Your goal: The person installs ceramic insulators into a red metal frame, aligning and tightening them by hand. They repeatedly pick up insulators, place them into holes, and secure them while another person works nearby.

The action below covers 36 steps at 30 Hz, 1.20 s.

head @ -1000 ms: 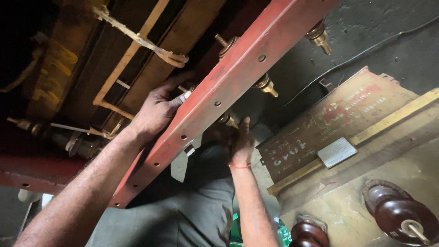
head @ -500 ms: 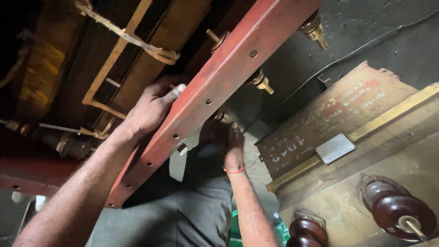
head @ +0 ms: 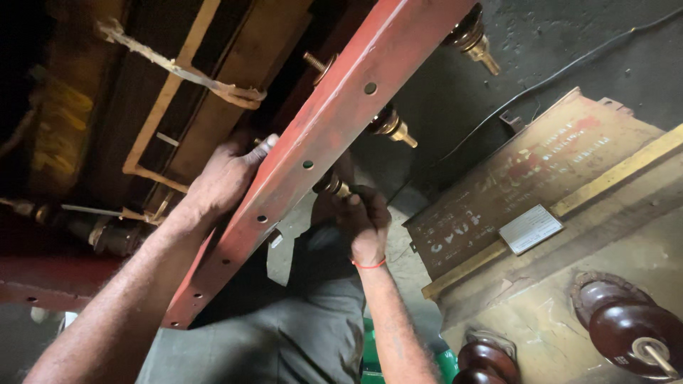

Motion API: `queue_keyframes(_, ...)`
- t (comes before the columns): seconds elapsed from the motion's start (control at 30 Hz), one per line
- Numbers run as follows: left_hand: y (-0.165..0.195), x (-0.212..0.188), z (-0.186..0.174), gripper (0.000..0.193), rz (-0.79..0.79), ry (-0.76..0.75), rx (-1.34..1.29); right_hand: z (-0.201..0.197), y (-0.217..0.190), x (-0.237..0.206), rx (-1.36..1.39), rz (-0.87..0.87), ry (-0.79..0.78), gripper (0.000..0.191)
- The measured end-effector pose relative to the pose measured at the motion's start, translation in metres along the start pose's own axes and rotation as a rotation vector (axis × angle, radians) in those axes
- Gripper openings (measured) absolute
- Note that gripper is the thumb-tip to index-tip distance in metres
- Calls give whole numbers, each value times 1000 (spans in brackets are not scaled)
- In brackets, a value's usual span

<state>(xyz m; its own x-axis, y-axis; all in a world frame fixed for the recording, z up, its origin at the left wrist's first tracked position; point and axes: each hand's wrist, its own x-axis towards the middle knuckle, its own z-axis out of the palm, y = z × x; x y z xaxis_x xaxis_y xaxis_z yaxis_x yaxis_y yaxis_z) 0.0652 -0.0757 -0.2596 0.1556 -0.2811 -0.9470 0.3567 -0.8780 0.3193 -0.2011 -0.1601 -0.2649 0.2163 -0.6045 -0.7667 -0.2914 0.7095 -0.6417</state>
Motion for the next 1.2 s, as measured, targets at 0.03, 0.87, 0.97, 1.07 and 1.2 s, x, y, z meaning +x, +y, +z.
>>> queue_keyframes(0.03, 2, 0, 0, 67, -39, 10, 48, 1, 0, 0, -22, -24, 14, 17)
queue_keyframes(0.87, -4, -1, -8, 90, 43, -140, 163, -2, -12, 11, 2, 159, -119, 32)
queue_keyframes(0.97, -13, 0, -10, 89, 47, -152, 196, -6, -5, 12, 102, 140, -166, 31)
queue_keyframes(1.07, -25, 0, -10, 87, 179, -180, 115, -21, 8, 22, 421, 447, -183, 36)
queue_keyframes(1.2, -34, 3, 2, 82, 125, -198, -215, -43, 14, 30, 421, 390, -254, 36)
